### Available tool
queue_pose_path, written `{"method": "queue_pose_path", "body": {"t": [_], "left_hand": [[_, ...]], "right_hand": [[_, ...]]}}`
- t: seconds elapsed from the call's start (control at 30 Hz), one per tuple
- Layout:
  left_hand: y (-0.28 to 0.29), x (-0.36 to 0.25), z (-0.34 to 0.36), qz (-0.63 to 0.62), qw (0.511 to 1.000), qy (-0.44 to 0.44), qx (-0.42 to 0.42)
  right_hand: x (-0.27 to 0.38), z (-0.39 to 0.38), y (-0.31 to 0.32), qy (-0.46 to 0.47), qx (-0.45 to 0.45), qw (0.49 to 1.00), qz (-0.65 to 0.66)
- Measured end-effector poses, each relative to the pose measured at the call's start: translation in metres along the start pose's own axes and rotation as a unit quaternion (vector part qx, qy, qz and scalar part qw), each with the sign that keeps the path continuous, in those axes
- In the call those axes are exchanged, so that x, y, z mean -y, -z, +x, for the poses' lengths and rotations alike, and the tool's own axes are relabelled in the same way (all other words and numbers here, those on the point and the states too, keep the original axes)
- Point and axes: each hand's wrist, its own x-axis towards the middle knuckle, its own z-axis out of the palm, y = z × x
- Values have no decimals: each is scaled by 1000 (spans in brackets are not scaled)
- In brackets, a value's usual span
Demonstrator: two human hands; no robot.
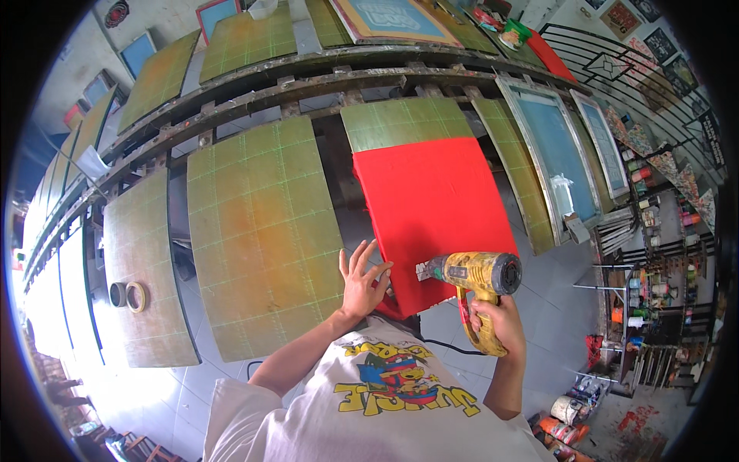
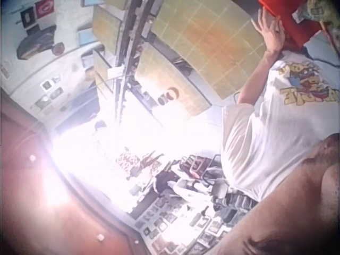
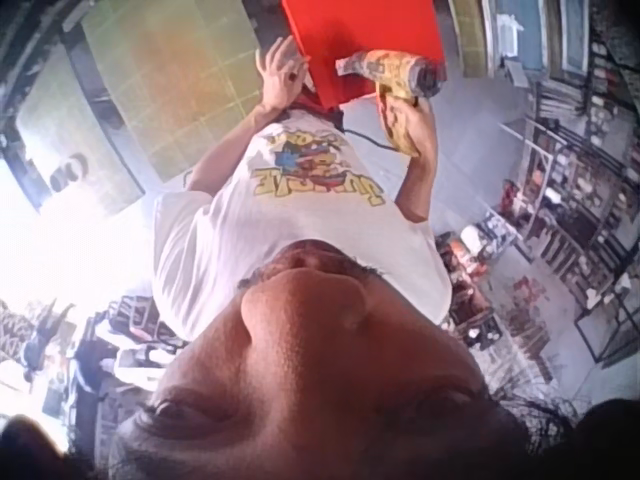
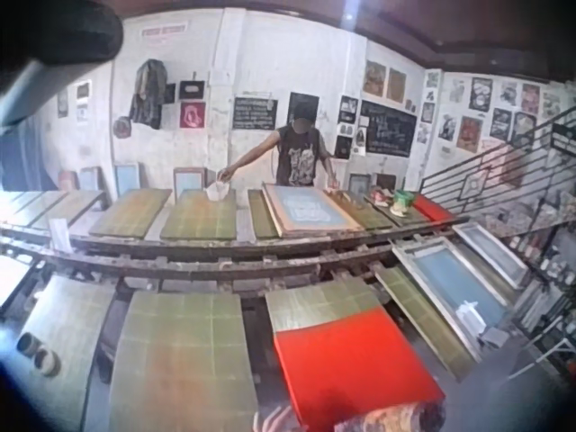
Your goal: The person performs screen printing on a red shirt by spreading white ink across a mesh screen with a squeegee and then using a heat gun to dry the design.
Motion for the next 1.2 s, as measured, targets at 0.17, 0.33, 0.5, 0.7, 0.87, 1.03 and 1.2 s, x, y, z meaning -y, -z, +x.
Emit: {"method": "queue_pose_path", "body": {"t": [0.17, 0.33, 0.5, 0.7, 0.87, 1.03, 1.2], "left_hand": [[-1, -2, 0, 12, 1000, -2, -9], [0, -2, 0, 22, 1000, -5, -12], [-3, 3, -2, 34, 999, 4, -15], [-5, 2, -2, 37, 999, 6, -27], [-3, 1, -4, 33, 999, 6, -34], [-2, 0, -5, 33, 998, 11, -47], [-4, 0, -3, 27, 998, 13, -58]], "right_hand": [[-10, 4, 5, 27, -47, 999, -2], [-13, 1, 17, 25, -16, 999, -26], [-21, -1, 22, 30, -59, 998, -24], [-14, -6, 19, 26, -1, 1000, -15], [-14, -9, 21, 27, -12, 999, -37], [-18, -16, 11, 10, 28, 1000, -3], [-21, 4, 1, 35, 53, 998, -9]]}}
